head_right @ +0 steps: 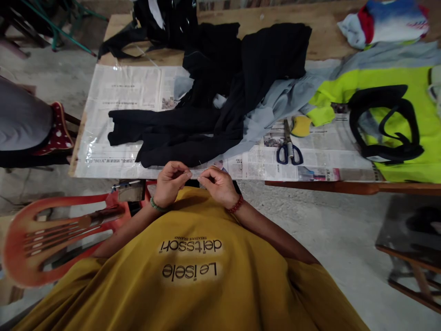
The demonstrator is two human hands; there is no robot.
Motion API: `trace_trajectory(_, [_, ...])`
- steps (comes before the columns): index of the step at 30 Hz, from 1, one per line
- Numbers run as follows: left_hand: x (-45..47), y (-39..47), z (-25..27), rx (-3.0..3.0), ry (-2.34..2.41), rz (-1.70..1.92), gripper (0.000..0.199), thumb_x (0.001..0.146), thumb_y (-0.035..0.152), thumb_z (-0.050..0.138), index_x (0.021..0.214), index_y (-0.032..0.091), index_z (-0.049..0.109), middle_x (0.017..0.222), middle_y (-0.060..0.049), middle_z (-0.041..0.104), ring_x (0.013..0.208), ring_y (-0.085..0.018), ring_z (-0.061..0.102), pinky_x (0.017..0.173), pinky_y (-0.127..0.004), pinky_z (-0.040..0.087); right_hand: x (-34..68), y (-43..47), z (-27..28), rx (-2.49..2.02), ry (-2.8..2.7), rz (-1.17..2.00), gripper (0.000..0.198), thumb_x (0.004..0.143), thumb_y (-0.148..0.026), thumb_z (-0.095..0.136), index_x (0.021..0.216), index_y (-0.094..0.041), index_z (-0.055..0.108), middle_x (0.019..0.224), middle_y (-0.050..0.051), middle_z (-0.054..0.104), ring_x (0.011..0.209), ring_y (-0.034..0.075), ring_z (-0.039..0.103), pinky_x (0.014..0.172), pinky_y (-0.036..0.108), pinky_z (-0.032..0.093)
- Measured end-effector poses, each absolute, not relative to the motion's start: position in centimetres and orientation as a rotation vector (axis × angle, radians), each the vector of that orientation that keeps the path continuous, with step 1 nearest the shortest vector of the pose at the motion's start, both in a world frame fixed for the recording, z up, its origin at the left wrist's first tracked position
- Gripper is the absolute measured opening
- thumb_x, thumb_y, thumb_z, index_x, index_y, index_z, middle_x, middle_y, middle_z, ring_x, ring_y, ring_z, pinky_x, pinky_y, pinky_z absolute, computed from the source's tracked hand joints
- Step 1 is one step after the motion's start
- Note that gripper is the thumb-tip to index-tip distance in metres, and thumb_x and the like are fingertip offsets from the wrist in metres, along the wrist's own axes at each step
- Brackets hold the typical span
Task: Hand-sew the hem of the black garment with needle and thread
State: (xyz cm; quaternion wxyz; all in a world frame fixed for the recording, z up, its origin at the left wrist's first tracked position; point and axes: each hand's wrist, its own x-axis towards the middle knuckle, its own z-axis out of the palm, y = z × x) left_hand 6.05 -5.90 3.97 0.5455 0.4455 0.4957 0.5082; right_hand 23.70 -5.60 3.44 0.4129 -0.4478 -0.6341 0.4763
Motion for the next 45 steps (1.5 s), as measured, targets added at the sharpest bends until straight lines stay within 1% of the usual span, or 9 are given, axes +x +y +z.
trace_trajectory(4, [6.0,-5.9,3.8,1.106,1.185,1.223,0.042,0.076,0.028,0.08,0.109,0.022,0.055,0.075,0.005,0.062,0.051,-0.005,0.048,0.043,-0.016,0.037,23.7,-5.6,3.3,-1.122,-1.59,1.181,0.023,0.09,-0.032,0.063,0.07,-0.02,0.058,0.068,-0.002,0.054,0.066,0.011,0.049,0.07,0.029,0.044])
trace_trajectory(7, [5.9,-5.9,3.6,1.121,1.203,1.217,0.045,0.078,0.029,0.079,0.114,0.023,0.053,0.076,0.005,0.062,0.053,-0.006,0.05,0.046,-0.017,0.039,23.9,-5.6,3.3,-1.138,-1.588,1.167,0.024,0.09,-0.032,0.063,0.07,-0.021,0.058,0.068,-0.002,0.054,0.066,0.011,0.049,0.069,0.029,0.044])
trace_trajectory(22, [6.0,-5.8,3.5,1.008,1.206,1.241,0.04,0.074,0.027,0.079,0.106,0.022,0.055,0.074,0.004,0.062,0.051,-0.005,0.046,0.046,-0.018,0.037,27.6,-6.1,2.2,-1.376,-1.466,1.09,0.029,0.085,-0.044,0.067,0.07,-0.021,0.06,0.066,0.0,0.055,0.064,0.012,0.051,0.055,0.024,0.041])
trace_trajectory(26, [6.1,-5.7,3.9,0.892,1.18,1.182,0.039,0.072,0.027,0.079,0.103,0.022,0.056,0.073,0.005,0.06,0.046,-0.003,0.04,0.041,-0.016,0.031,27.7,-6.4,1.8,-1.415,-1.367,1.192,0.034,0.081,-0.051,0.07,0.07,-0.02,0.061,0.06,-0.001,0.053,0.056,0.011,0.048,0.049,0.023,0.038])
trace_trajectory(30, [5.2,-6.0,4.1,0.855,1.168,1.081,0.037,0.069,0.03,0.08,0.098,0.019,0.06,0.072,0.005,0.06,0.043,-0.001,0.038,0.038,-0.015,0.027,28.1,-6.0,1.4,-1.414,-1.121,1.346,0.037,0.082,-0.057,0.066,0.084,-0.02,0.066,0.056,-0.003,0.051,0.047,0.009,0.044,0.044,0.023,0.038])
trace_trajectory(34, [2.7,-6.8,3.7,0.879,1.257,1.096,0.035,0.07,0.032,0.08,0.096,0.018,0.062,0.072,0.005,0.06,0.042,-0.001,0.038,0.037,-0.014,0.028,32.5,-4.5,2.4,-1.323,-0.881,1.21,0.036,0.077,-0.049,0.072,0.101,-0.023,0.064,0.058,-0.005,0.05,0.047,0.01,0.046,0.043,0.024,0.037])
trace_trajectory(38, [-0.8,-7.7,3.5,0.842,1.32,1.207,0.035,0.069,0.033,0.081,0.095,0.018,0.063,0.073,0.005,0.059,0.04,-0.001,0.037,0.035,-0.014,0.026,40.9,-3.4,4.3,-1.244,-0.792,0.988,0.045,0.074,-0.032,0.075,0.116,-0.037,0.058,0.065,-0.004,0.051,0.05,0.013,0.046,0.043,0.026,0.033])
trace_trajectory(42, [-3.3,-8.3,4.2,0.805,1.363,1.275,0.034,0.069,0.031,0.081,0.096,0.02,0.063,0.075,0.005,0.058,0.04,0.0,0.037,0.035,-0.014,0.027,48.6,-3.6,6.0,-1.309,-0.915,0.888,0.024,0.081,-0.039,0.068,0.105,-0.039,0.065,0.068,0.003,0.051,0.053,0.018,0.043,0.048,0.034,0.031])
trace_trajectory(45, [-3.6,-8.7,4.7,0.838,1.339,1.2,0.034,0.07,0.03,0.081,0.097,0.02,0.063,0.077,0.005,0.059,0.042,-0.001,0.039,0.036,-0.014,0.028,51.3,-3.8,6.7,-1.377,-1.009,0.87,0.019,0.083,-0.048,0.066,0.099,-0.039,0.07,0.067,0.007,0.052,0.05,0.017,0.038,0.049,0.037,0.025])
